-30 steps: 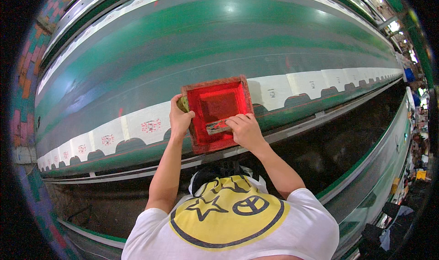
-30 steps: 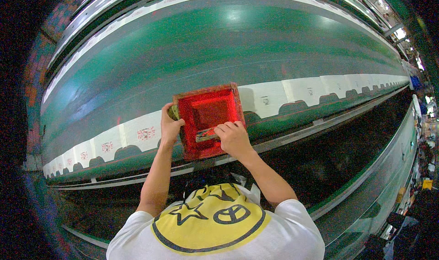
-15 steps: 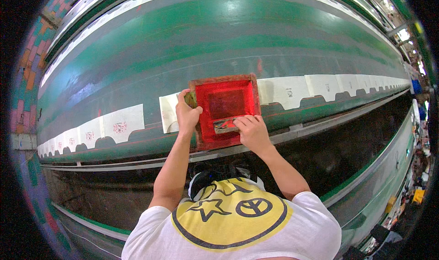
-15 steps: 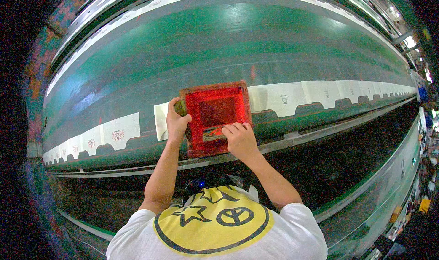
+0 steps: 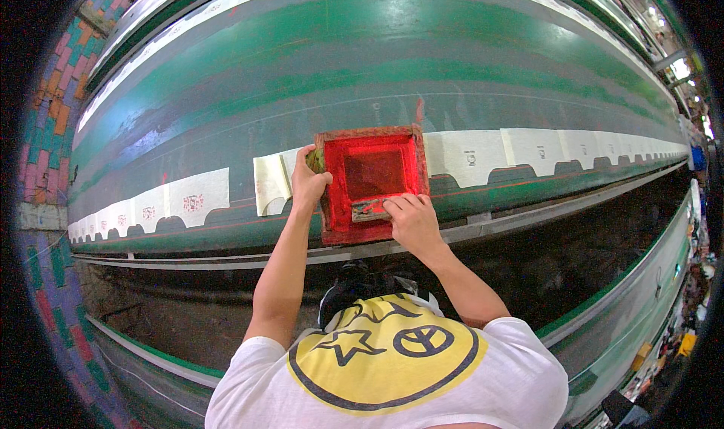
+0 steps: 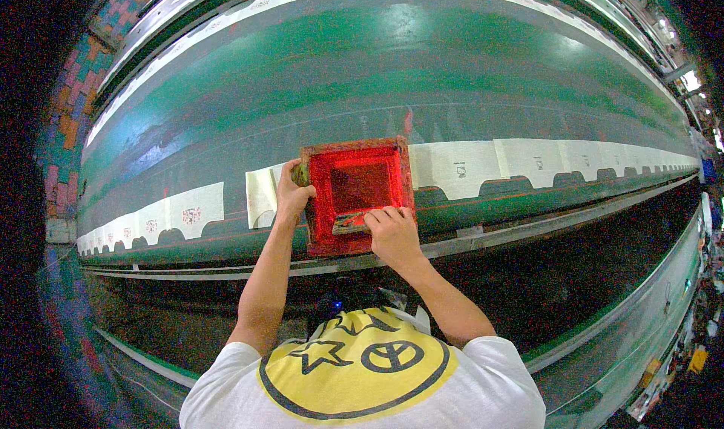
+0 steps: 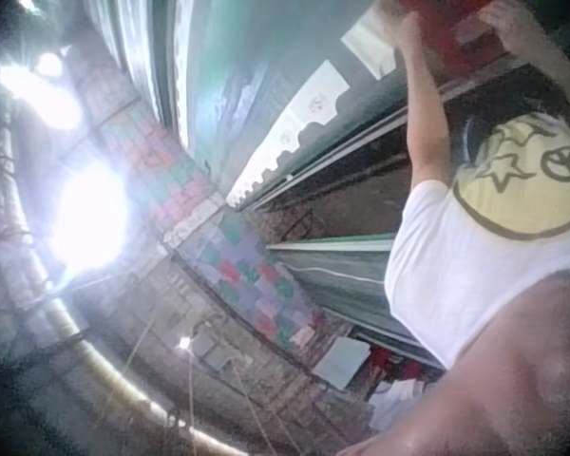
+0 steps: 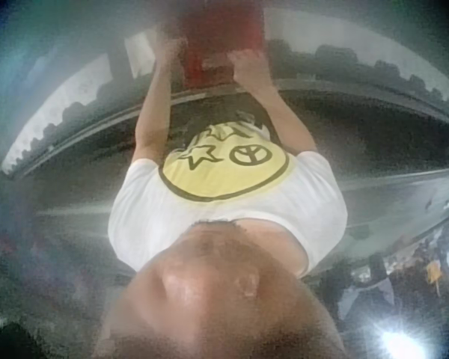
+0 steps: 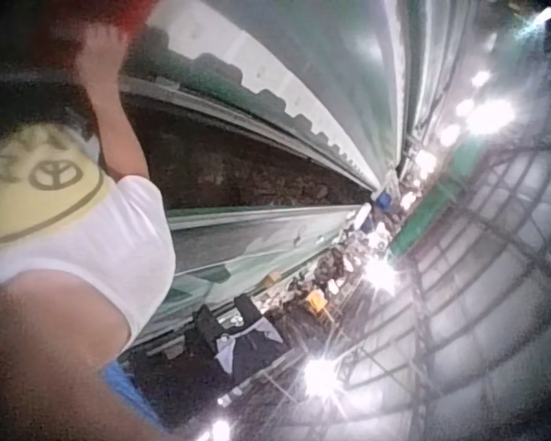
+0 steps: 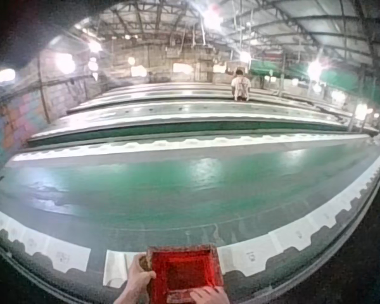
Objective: The person uses a squeegee to press a red inked screen-printing frame against a moving green conveyor belt, repeatedly applying pressure to transfer a pattern onto white labels. The person holds the frame with both hands and moves it along the belt as it advances.
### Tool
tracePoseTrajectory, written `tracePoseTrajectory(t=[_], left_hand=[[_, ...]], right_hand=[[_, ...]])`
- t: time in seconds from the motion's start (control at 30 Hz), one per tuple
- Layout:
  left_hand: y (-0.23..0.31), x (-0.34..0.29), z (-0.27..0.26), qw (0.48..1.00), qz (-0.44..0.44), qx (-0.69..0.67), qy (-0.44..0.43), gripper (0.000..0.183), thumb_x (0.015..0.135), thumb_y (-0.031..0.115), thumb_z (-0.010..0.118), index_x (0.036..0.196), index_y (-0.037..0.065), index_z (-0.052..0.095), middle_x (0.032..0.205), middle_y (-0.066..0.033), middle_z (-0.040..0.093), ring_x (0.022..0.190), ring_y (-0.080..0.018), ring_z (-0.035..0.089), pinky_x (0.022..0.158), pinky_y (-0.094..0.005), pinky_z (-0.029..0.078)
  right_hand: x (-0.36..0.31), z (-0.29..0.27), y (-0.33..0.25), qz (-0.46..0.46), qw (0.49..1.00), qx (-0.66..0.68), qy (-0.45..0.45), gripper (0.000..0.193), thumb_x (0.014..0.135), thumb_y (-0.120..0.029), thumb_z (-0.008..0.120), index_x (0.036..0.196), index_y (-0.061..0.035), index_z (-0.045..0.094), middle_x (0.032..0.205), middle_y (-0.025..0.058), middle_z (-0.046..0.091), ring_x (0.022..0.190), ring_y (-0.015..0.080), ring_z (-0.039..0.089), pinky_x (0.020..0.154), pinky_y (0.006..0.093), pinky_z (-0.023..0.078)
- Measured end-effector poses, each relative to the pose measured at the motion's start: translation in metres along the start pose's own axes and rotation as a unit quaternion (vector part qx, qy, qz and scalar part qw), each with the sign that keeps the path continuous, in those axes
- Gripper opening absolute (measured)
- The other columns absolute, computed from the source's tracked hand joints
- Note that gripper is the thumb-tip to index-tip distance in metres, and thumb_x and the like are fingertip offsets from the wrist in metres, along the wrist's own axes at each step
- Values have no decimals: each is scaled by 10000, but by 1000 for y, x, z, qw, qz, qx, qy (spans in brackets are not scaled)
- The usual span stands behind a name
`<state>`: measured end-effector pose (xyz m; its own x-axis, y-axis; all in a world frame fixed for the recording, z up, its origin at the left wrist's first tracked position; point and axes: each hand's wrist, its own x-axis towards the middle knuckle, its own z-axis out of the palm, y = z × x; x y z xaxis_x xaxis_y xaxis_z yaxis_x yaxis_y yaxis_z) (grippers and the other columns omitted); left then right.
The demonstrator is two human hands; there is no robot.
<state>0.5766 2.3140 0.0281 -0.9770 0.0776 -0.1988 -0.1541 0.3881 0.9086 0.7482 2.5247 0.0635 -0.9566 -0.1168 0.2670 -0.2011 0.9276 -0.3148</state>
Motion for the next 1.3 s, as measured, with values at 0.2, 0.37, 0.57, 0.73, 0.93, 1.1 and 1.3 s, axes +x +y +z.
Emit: tracePoseTrajectory(t=[0.2, 0.37, 0.57, 0.73, 0.93, 1.1, 1.3], left_hand=[[-7, 2, -1, 1000, -2, -4, 0, 770, 638, -39, 731, 1376, 71, 540, 1215, -132, 687, 1111, -263, 660, 992, -354, 514], [16, -6, 2, 1000, -11, 26, 2, 766, 640, -35, 737, 1372, 82, 545, 1220, -131, 686, 1125, -263, 659, 1001, -357, 511], [5, -2, 2, 999, -30, 24, -6, 768, 654, -23, 748, 1382, 101, 537, 1199, -149, 697, 1119, -278, 667, 996, -374, 516], [15, -4, 3, 997, -45, 64, -10, 769, 670, -9, 754, 1391, 117, 516, 1149, -186, 717, 1082, -331, 695, 969, -402, 533], [10, -4, 5, 997, -29, 70, -13, 777, 683, 6, 764, 1403, 127, 497, 1103, -210, 732, 1071, -375, 709, 951, -430, 543], [4, -3, 6, 996, -22, 81, -6, 778, 692, 16, 786, 1404, 118, 491, 1122, -227, 731, 1085, -391, 705, 959, -444, 542], [1, -1, 6, 996, -38, 84, -15, 773, 697, 19, 794, 1401, 117, 489, 1139, -230, 729, 1098, -394, 702, 965, -449, 542]], right_hand=[[1, -1, 0, -2, 1000, 8, -6, 195, 830, -113, 635, 1015, -97, 697, 1034, 32, 717, 1004, 227, 663, 895, 429, 462], [0, -1, 3, 10, 1000, 0, -7, 205, 826, -114, 638, 1018, -103, 707, 1046, 28, 717, 1011, 228, 662, 901, 432, 462], [0, 1, 2, 6, 1000, -4, -10, 211, 825, -117, 639, 1024, -104, 707, 1057, 24, 718, 1025, 223, 655, 902, 428, 462], [1, -3, 1, 13, 1000, -1, -14, 227, 813, -116, 644, 1031, -104, 704, 1065, 28, 719, 1024, 222, 656, 902, 428, 461], [-16, -17, -8, 23, 999, 29, -32, 293, 757, -42, 669, 1042, -94, 714, 1092, 36, 725, 1049, 227, 658, 925, 436, 469], [-21, -6, -10, -8, 1000, 8, -12, 293, 768, -64, 663, 1057, -93, 700, 1120, 38, 714, 1066, 223, 650, 931, 435, 459], [15, 21, 10, -33, 998, -38, 29, 257, 824, -94, 613, 1068, -88, 692, 1134, 51, 716, 1068, 225, 650, 940, 436, 461]])
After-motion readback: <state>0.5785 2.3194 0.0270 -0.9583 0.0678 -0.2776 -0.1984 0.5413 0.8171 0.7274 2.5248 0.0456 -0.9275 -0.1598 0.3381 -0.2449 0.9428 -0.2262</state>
